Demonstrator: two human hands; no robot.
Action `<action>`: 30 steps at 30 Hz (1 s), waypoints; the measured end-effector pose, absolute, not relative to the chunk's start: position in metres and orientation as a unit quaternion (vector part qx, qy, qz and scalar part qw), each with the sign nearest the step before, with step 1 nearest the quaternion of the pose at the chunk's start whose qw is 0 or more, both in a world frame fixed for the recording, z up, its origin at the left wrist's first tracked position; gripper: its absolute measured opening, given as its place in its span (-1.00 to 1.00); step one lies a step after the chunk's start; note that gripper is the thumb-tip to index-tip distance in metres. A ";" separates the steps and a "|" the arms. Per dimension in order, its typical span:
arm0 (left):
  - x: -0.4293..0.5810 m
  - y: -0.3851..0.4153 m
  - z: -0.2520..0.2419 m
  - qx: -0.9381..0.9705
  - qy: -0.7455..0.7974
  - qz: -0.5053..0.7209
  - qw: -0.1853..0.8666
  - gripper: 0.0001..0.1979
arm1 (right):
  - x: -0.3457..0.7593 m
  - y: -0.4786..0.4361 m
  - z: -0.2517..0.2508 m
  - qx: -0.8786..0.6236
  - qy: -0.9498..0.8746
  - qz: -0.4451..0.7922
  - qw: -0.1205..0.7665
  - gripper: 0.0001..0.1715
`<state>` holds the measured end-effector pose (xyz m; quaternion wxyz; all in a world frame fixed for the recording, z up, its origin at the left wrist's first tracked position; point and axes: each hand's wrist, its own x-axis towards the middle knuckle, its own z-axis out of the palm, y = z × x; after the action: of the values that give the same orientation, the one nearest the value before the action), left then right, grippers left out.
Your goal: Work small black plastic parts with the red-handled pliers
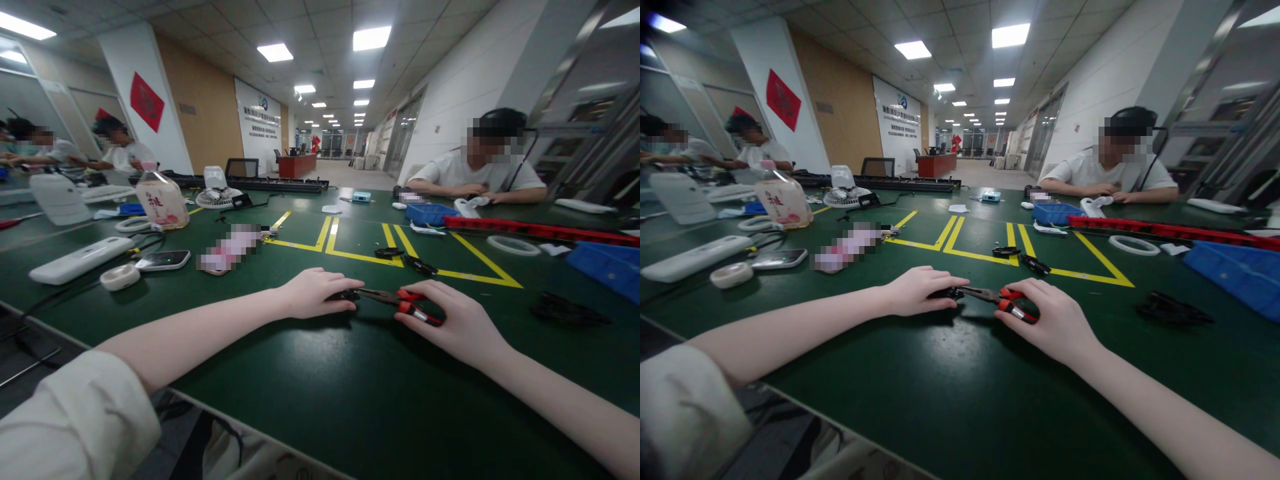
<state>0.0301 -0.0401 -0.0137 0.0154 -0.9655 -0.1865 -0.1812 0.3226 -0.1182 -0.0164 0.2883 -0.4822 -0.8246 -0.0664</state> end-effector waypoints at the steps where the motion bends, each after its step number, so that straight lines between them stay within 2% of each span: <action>1: 0.030 -0.040 -0.014 -0.965 -0.189 -0.182 0.014 -0.52 | 0.323 -0.118 -0.017 -0.490 -0.820 -0.060 0.291 -0.54; 8: 0.031 -0.038 -0.016 -0.960 -0.202 -0.192 0.001 -0.52 | 0.321 -0.118 -0.015 -0.505 -0.809 -0.018 0.300 -0.52; 13: 0.030 -0.038 -0.015 -0.964 -0.184 -0.190 -0.002 -0.51 | 0.320 -0.119 -0.014 -0.499 -0.823 -0.025 0.271 -0.51; 30: 0.031 -0.042 -0.015 -0.969 -0.166 -0.172 0.054 -0.49 | 0.321 -0.119 -0.015 -0.487 -0.829 -0.022 0.275 -0.53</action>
<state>0.0315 -0.0419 -0.0149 0.0540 -0.9694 -0.1663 -0.1724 0.3209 -0.1191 -0.0151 0.2752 -0.4868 -0.8288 -0.0215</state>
